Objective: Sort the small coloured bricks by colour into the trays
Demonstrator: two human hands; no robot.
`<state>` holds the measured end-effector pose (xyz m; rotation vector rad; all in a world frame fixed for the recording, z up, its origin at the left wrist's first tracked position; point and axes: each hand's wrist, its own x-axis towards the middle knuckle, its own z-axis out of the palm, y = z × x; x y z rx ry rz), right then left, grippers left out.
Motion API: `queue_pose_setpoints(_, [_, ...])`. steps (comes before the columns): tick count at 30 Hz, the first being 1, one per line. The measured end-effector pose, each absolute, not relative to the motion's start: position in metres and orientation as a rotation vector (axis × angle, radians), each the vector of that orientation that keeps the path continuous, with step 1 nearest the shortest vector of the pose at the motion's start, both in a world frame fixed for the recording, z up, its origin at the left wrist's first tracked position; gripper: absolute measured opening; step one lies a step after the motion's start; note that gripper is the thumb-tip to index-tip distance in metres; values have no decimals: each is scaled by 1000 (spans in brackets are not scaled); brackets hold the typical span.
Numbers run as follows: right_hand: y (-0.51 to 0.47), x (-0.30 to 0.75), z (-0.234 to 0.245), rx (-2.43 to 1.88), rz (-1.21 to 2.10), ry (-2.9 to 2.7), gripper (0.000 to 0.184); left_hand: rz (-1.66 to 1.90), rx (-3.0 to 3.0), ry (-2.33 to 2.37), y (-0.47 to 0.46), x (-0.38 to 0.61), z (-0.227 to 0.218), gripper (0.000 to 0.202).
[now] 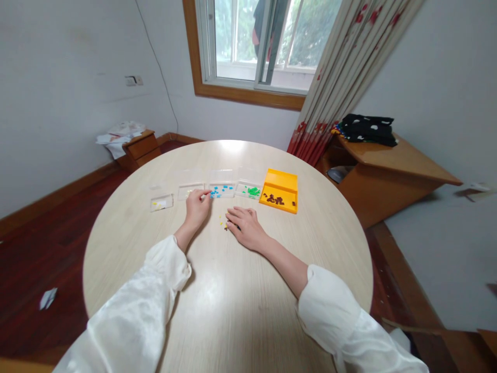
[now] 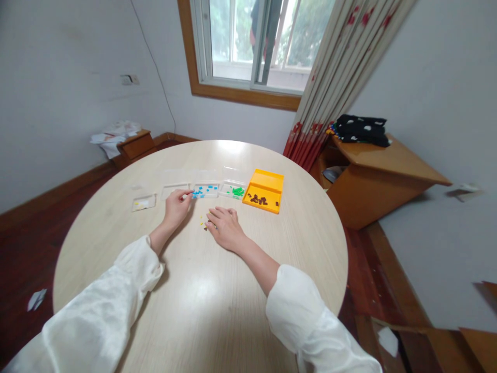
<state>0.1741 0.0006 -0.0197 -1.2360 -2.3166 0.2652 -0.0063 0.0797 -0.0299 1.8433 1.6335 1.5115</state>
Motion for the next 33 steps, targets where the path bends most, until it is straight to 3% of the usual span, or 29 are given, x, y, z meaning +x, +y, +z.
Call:
queue_pose_setpoints(16, [-1, 174, -17, -1223, 266, -2306, 25, 1489, 1842, 1732, 97, -13, -35, 11])
queue_pose_setpoints(25, [0, 175, -18, -1203, 249, -2235, 25, 1507, 1922, 1703, 94, -11, -34, 17])
queue_pose_setpoints(33, [-2, 177, -16, -1177, 145, -2144, 34, 1405, 1808, 1289, 66, 11, -21, 23])
